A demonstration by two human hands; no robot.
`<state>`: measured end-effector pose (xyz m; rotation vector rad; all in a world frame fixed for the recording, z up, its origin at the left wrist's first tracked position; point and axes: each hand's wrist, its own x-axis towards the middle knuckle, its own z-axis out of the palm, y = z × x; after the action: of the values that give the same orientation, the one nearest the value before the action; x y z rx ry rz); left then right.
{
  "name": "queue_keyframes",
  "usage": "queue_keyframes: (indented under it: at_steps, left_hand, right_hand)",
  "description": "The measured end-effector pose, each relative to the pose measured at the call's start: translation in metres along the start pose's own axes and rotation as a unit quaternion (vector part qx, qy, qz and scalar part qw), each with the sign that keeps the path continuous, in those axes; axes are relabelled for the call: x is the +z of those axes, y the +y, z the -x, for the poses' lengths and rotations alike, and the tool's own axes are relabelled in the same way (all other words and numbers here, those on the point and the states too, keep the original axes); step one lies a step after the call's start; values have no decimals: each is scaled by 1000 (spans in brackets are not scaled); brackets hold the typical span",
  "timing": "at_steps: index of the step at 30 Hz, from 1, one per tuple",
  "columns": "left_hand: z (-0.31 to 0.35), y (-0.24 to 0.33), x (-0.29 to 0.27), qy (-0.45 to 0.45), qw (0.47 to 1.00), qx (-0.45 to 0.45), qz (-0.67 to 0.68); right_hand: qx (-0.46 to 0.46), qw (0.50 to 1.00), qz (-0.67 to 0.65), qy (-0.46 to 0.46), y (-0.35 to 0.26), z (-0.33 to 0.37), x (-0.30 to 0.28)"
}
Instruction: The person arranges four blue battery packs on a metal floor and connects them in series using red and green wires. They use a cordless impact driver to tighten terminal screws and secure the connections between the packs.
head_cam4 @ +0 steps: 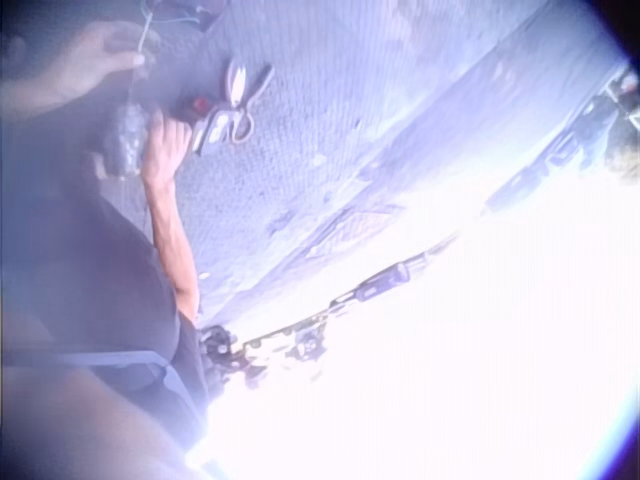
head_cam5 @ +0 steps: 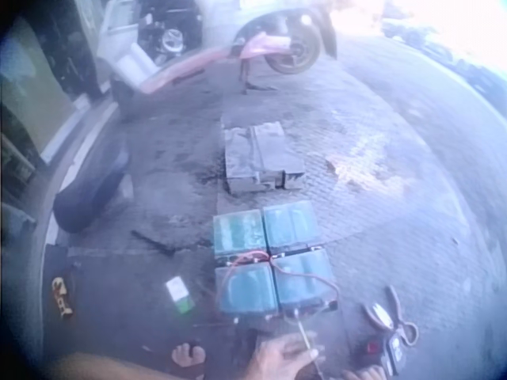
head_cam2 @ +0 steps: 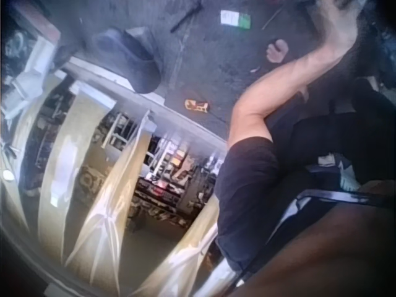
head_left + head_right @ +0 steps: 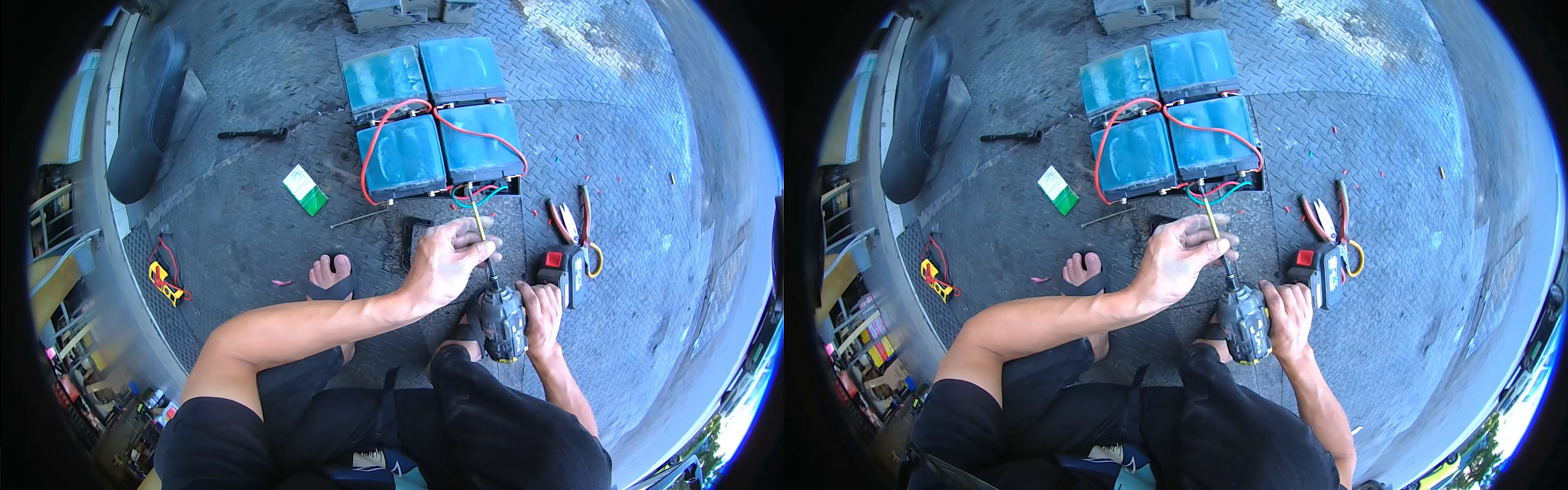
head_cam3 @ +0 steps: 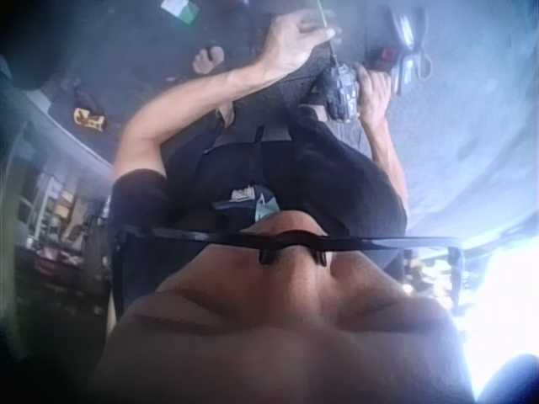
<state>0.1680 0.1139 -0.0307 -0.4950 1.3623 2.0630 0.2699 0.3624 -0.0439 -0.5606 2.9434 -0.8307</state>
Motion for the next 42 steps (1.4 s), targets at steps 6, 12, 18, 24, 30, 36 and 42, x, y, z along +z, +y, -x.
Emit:
queue_keyframes:
  at_steps: [6, 12, 18, 24, 30, 36, 42]
  left_hand:
    - [-5, 10, -5, -17, 999, -35, -11]
    - [-11, 16, -3, -7, 996, -39, -74]
    - [-11, 19, -8, -34, 996, -35, -68]
    - [-11, 13, -12, -63, 996, -37, -41]
    - [-12, 11, -13, -72, 996, -28, -37]
    - [-9, 8, -11, -62, 997, -34, -36]
    - [-9, 10, -8, -44, 997, -38, -45]
  right_hand:
    - [0, 1000, 2, 3, 2, 2, 2]
    - [-9, 1000, 17, 6, 1, -2, 0]
    - [-2, 1000, 4, -1, -5, -3, 2]
    - [14, 1000, 7, -14, -5, 1, 4]
    - [11, 1000, 3, -12, -7, 0, 4]
    - [16, 1000, 3, -26, -5, 1, 0]
    - [7, 1000, 14, -20, -3, 1, 1]
